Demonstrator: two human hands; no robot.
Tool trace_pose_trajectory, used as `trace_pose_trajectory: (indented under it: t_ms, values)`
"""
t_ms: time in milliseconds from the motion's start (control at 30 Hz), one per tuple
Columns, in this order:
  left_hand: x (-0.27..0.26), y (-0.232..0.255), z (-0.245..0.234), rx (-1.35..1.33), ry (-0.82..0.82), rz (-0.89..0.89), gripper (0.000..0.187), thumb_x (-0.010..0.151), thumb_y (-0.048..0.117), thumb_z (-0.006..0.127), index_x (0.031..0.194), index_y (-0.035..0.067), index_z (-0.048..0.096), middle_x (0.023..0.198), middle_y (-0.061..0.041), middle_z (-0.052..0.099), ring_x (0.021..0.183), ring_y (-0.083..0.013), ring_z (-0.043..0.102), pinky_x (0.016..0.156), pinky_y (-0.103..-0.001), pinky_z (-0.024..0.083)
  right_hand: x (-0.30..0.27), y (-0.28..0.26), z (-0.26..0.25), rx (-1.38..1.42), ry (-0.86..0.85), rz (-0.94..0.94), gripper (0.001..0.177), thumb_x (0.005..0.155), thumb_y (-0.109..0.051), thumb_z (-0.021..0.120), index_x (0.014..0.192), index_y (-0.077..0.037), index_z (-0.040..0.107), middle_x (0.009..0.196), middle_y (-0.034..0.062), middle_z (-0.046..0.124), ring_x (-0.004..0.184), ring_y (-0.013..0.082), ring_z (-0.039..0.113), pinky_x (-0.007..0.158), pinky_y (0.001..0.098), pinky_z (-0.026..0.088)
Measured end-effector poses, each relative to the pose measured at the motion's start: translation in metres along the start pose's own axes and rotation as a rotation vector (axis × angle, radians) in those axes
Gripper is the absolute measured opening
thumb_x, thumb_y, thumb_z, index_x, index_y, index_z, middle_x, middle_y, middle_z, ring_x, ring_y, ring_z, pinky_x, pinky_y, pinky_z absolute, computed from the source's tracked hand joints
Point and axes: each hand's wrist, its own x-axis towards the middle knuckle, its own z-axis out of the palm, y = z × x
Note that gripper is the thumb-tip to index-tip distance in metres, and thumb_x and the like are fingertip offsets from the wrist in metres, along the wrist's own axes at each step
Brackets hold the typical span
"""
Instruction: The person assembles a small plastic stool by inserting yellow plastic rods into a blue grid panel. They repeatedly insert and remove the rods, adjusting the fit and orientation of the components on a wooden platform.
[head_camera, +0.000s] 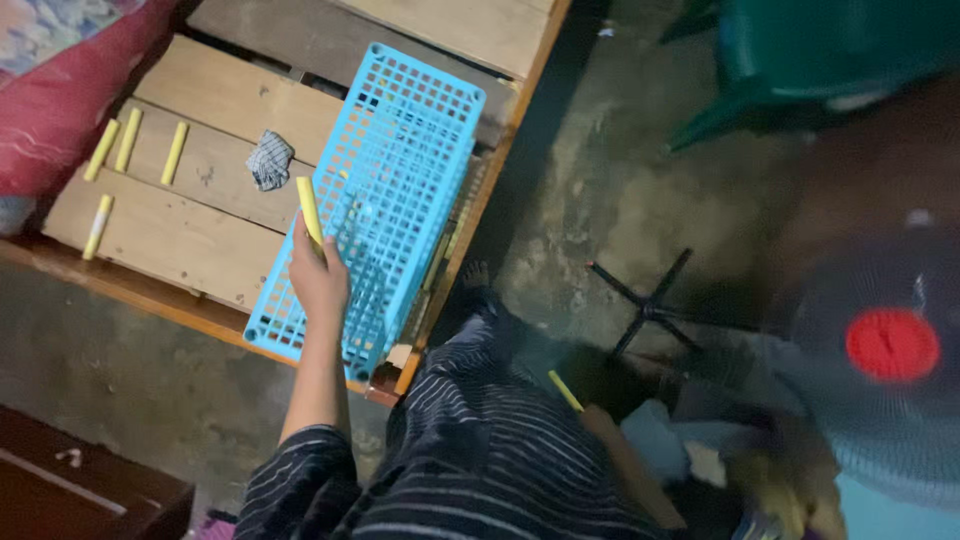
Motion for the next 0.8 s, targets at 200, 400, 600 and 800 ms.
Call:
trace_pose_trajectory:
  t_ms: [200,400,600,800]
  values:
    - [0.017,0.009,0.056,0.336,-0.227,-0.07,0.052,0.087,0.01,0.067,0.138,0.009,0.06,0.101,-0.018,0.066,0.092,-0.0394,0.065,0.078,-0.05,0.052,0.04,-0.075,-0.067,-0.031,-0.003,-0.009,0.036,0.106,-0.039,0.049,0.103,-0.005,0.062,0.09,0.0119,0.064,0.084,0.0255,0.062,0.077,0.041,0.051]
    - [0.019,0.019,0.056,0.408,-0.183,0.003,0.049,0.083,0.011,0.071,0.131,0.014,0.063,0.093,-0.012,0.062,0.087,-0.0341,0.063,0.071,-0.047,0.05,0.085,-0.114,-0.118,-0.035,0.021,-0.08,0.035,0.107,-0.037,0.049,0.102,-0.005,0.061,0.087,0.0106,0.062,0.082,0.0234,0.06,0.076,0.0396,0.051]
    - [0.027,0.025,0.057,0.344,-0.145,-0.073,0.038,0.083,0.013,0.074,0.119,0.014,0.065,0.092,-0.01,0.063,0.085,-0.0328,0.063,0.072,-0.046,0.051,0.123,-0.214,-0.166,-0.043,0.045,-0.25,0.034,0.108,-0.036,0.048,0.102,-0.005,0.059,0.085,0.0092,0.06,0.079,0.0214,0.058,0.074,0.0381,0.05]
    - [0.026,0.024,0.056,0.362,-0.115,-0.126,0.032,0.08,0.015,0.077,0.11,0.012,0.067,0.088,-0.01,0.061,0.081,-0.0324,0.063,0.069,-0.045,0.05,0.123,-0.336,-0.19,-0.138,-0.036,-0.453,0.033,0.109,-0.035,0.048,0.102,-0.004,0.058,0.083,0.0078,0.058,0.077,0.0193,0.057,0.072,0.0366,0.049]
